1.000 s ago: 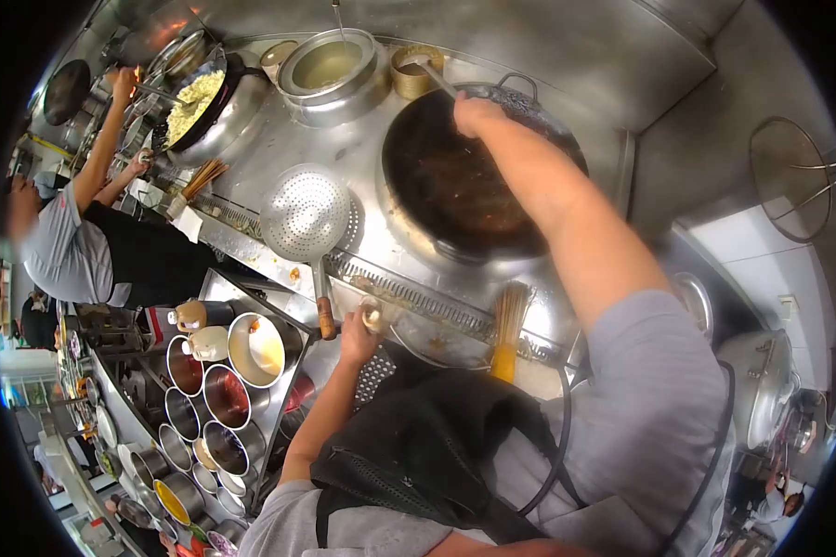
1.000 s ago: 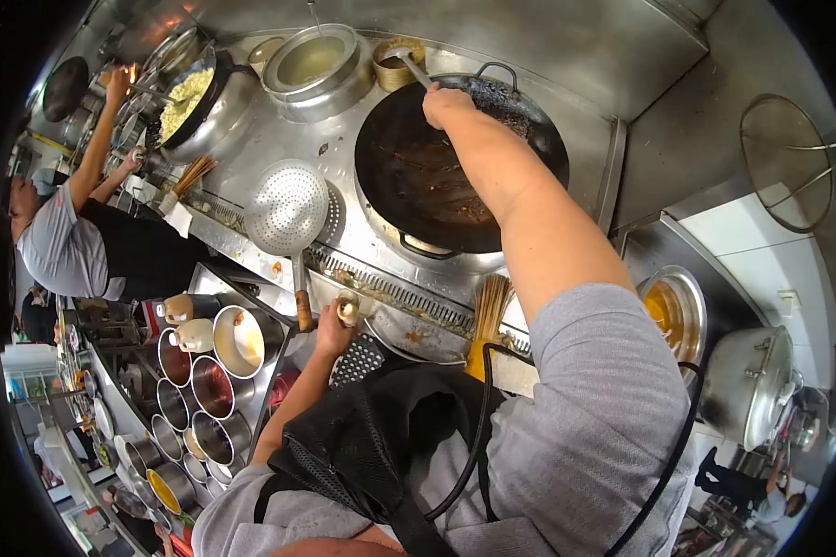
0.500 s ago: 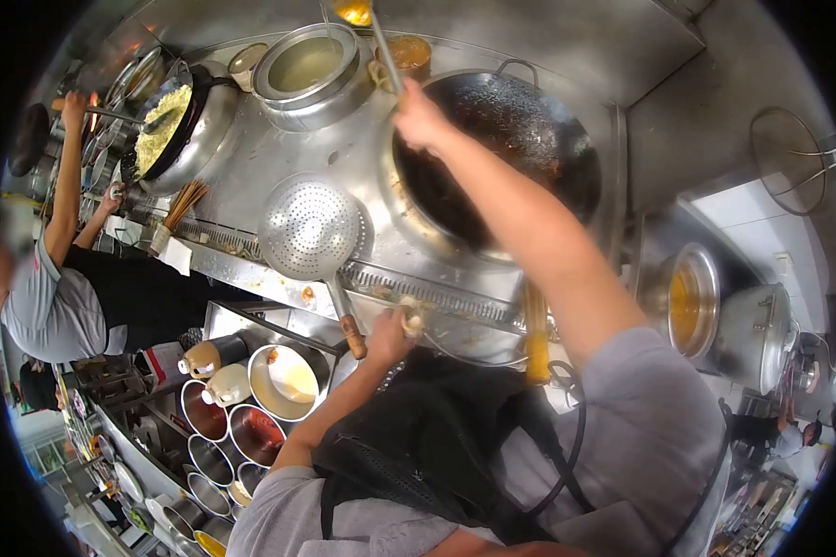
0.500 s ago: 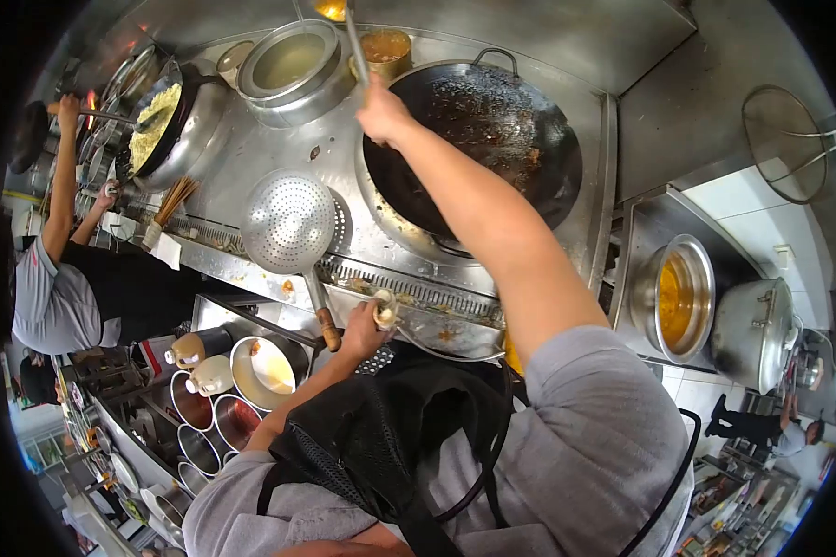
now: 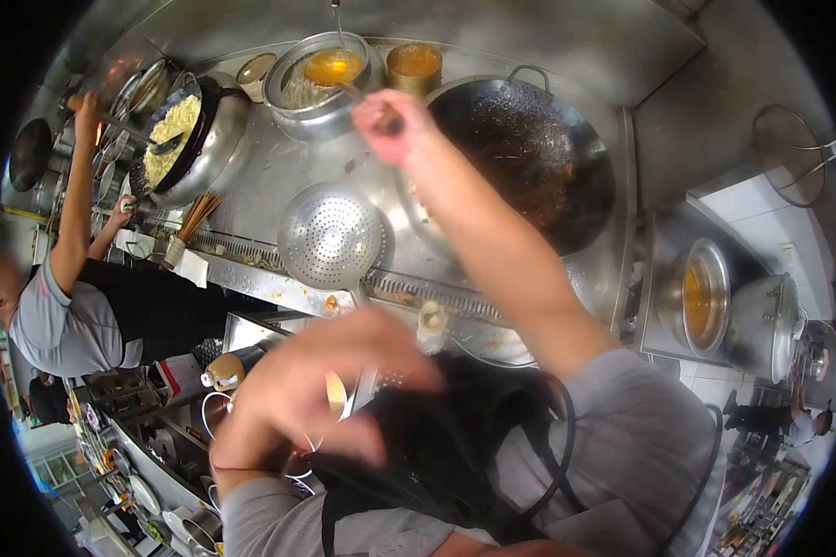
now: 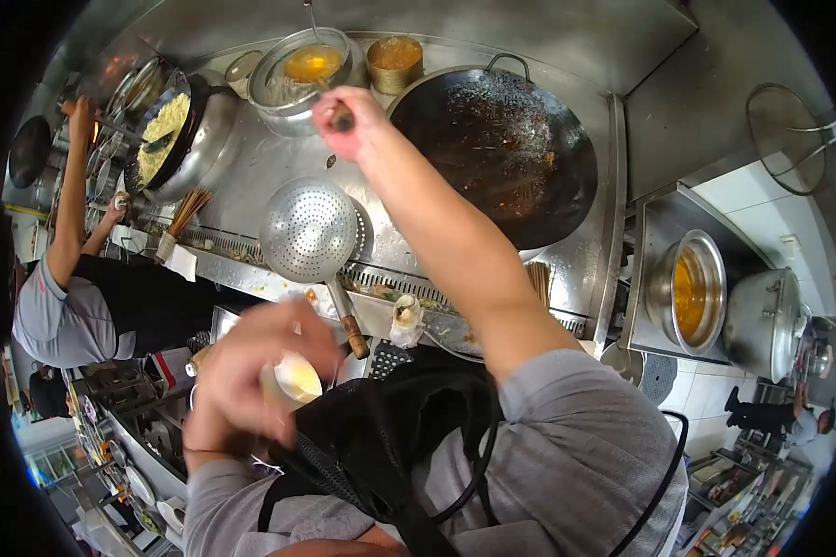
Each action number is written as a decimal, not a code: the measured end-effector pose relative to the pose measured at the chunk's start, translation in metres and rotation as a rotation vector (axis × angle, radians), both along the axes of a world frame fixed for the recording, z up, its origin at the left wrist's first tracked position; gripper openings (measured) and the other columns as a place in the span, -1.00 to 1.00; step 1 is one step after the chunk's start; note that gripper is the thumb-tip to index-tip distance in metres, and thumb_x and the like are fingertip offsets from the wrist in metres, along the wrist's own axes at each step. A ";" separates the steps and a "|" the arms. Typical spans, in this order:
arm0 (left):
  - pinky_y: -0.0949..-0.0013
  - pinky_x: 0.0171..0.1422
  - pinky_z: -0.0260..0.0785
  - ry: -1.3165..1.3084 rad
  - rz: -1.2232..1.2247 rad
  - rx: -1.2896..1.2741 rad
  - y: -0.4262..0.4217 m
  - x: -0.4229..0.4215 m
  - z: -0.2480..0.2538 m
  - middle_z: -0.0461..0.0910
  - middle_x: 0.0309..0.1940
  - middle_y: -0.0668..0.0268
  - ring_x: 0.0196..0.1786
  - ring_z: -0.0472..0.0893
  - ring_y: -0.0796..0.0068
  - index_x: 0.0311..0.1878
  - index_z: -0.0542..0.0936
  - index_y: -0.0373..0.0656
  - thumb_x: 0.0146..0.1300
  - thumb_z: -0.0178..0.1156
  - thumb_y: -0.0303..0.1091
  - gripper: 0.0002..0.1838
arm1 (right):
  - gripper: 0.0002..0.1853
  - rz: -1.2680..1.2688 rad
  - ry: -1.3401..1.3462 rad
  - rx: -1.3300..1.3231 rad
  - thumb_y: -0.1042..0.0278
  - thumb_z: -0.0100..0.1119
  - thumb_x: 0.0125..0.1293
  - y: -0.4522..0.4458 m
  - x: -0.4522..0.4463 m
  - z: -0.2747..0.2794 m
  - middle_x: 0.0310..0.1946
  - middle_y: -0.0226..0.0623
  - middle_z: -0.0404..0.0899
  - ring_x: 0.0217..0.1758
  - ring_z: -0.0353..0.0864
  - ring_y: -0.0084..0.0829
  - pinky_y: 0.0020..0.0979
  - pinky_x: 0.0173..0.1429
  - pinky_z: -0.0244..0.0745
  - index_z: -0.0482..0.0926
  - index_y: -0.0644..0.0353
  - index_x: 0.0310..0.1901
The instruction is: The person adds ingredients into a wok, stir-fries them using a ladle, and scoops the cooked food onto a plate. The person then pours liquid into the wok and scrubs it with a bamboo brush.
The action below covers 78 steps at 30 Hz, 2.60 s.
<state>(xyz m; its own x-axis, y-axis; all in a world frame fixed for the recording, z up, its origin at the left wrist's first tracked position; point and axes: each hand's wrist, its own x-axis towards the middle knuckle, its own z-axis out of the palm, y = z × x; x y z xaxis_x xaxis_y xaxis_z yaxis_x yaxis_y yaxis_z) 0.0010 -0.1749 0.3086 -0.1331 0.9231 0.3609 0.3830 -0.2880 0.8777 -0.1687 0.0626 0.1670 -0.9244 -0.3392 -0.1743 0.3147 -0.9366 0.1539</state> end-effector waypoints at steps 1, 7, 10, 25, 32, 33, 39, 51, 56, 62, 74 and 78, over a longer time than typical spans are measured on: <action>0.33 -0.21 0.41 0.121 -0.216 0.121 0.020 0.013 0.031 0.58 -0.14 0.20 -0.22 0.58 0.32 -0.11 0.64 -0.27 0.16 0.31 0.15 -0.42 | -0.83 -0.033 0.140 0.030 0.65 0.06 0.12 0.009 0.018 0.001 -0.54 -0.30 0.30 -0.56 0.34 -0.49 -0.57 -0.49 0.40 0.23 0.32 -0.42; 0.28 -0.32 0.37 0.249 -0.668 0.098 0.080 0.078 0.060 0.34 -0.28 0.29 -0.29 0.46 0.32 -0.15 0.48 -0.21 0.06 0.31 -0.16 -0.61 | -0.87 -0.079 0.118 0.232 0.57 0.07 0.26 0.069 0.174 0.070 -0.40 -0.29 0.37 -0.46 0.40 -0.61 -0.63 -0.46 0.35 0.34 0.35 -0.22; 0.30 -0.38 0.39 0.222 -0.730 0.187 0.101 0.110 0.058 0.32 -0.31 0.28 -0.29 0.47 0.34 -0.24 0.45 -0.22 0.04 0.30 -0.20 -0.65 | -0.85 -0.179 0.046 0.518 0.58 0.09 0.25 0.089 0.244 0.100 -0.32 -0.20 0.45 -0.46 0.40 -0.62 -0.62 -0.46 0.35 0.35 0.22 -0.19; 0.26 -0.52 0.41 0.277 -0.562 0.829 0.234 0.332 0.065 0.58 -0.41 0.19 -0.59 0.57 0.21 -0.37 0.57 -0.25 0.13 0.16 -0.24 -0.77 | -0.36 -0.195 -0.254 0.843 0.57 0.08 0.26 0.184 0.489 0.064 -0.30 -0.13 0.42 -0.52 0.36 -0.56 -0.62 -0.58 0.30 0.09 0.15 0.35; 0.20 -0.24 0.45 0.082 -0.743 0.829 0.303 0.408 0.107 0.57 -0.22 0.16 -0.28 0.60 0.16 -0.16 0.56 -0.22 0.23 0.17 -0.12 -0.68 | -0.13 -0.048 -0.250 1.139 0.59 0.11 0.22 0.189 0.529 0.038 -0.32 -0.23 0.46 -0.56 0.36 -0.56 -0.55 -0.60 0.28 -0.10 0.08 0.51; 0.20 -0.20 0.45 0.071 -0.721 0.796 0.302 0.400 0.106 0.57 -0.19 0.15 -0.23 0.60 0.15 -0.13 0.55 -0.21 0.25 0.17 -0.11 -0.66 | -0.13 -0.011 -0.238 1.227 0.59 0.12 0.21 0.189 0.533 0.036 -0.33 -0.26 0.46 -0.57 0.36 -0.56 -0.54 -0.60 0.28 -0.09 0.07 0.51; 0.10 0.32 0.30 0.313 0.047 0.159 0.212 0.223 0.017 0.46 0.17 0.08 0.23 0.46 0.04 0.22 0.50 -0.19 0.19 0.28 0.00 -0.39 | -0.11 0.147 0.084 2.373 0.56 0.06 0.25 0.196 0.569 -0.091 -0.07 -0.03 0.55 -0.08 0.56 -0.05 -0.22 0.09 0.44 -0.16 0.00 0.54; -0.05 0.26 0.32 0.058 1.259 -0.947 -0.022 0.120 -0.322 0.37 0.06 -0.24 0.14 0.42 -0.26 0.33 0.19 -0.35 0.04 0.30 -0.19 -0.17 | -0.13 -0.103 0.032 1.966 0.60 0.06 0.24 0.155 0.384 -0.020 -0.25 -0.29 0.49 -0.40 0.50 -0.42 -0.37 -0.29 0.48 -0.07 -0.15 0.53; -0.01 0.31 0.30 -0.224 1.101 -0.951 -0.047 0.100 -0.324 0.39 0.17 -0.30 0.22 0.44 -0.24 0.42 0.05 -0.30 0.11 0.27 -0.11 -0.09 | -0.15 -0.138 0.101 1.501 0.61 0.01 0.29 0.063 0.187 0.008 -0.46 -0.43 0.33 -0.60 0.34 -0.57 -0.46 -0.60 0.28 -0.13 -0.18 0.52; 0.10 0.24 0.38 -0.443 0.989 -0.981 -0.067 0.094 -0.316 0.54 0.06 -0.21 0.15 0.55 -0.13 0.44 0.03 -0.27 0.19 0.25 0.00 -0.09 | -0.36 -0.103 0.003 1.761 0.70 -0.03 0.12 -0.023 -0.016 -0.038 -0.43 -0.18 0.47 -0.62 0.41 -0.42 -0.37 -0.62 0.29 0.21 0.26 0.31; 0.23 0.15 0.44 -0.655 0.878 -0.784 -0.066 0.068 -0.296 0.60 0.04 -0.01 0.05 0.64 0.19 0.29 0.30 -0.37 0.23 0.27 -0.12 -0.30 | -0.88 -0.029 0.019 0.070 0.59 0.00 0.17 -0.030 -0.062 0.000 -0.57 -0.35 0.34 -0.59 0.42 -0.52 -0.56 -0.49 0.43 0.26 0.29 -0.33; 0.16 0.25 0.38 -0.385 1.003 -0.842 -0.056 0.057 -0.315 0.55 0.03 -0.09 0.07 0.56 -0.03 0.15 0.46 -0.31 0.15 0.29 -0.19 -0.44 | -0.85 0.004 0.129 -0.038 0.54 0.05 0.24 0.008 0.007 0.039 -0.53 -0.38 0.34 -0.54 0.45 -0.63 -0.61 -0.46 0.41 0.27 0.36 -0.31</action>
<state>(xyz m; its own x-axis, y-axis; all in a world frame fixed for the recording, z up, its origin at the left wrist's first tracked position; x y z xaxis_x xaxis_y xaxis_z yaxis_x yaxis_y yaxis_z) 0.0581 -0.2306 -0.0061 -0.8335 0.2913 -0.4694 -0.1971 0.6370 0.7453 -0.1616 0.0702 0.2056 -0.9370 -0.3470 -0.0407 0.3379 -0.9296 0.1475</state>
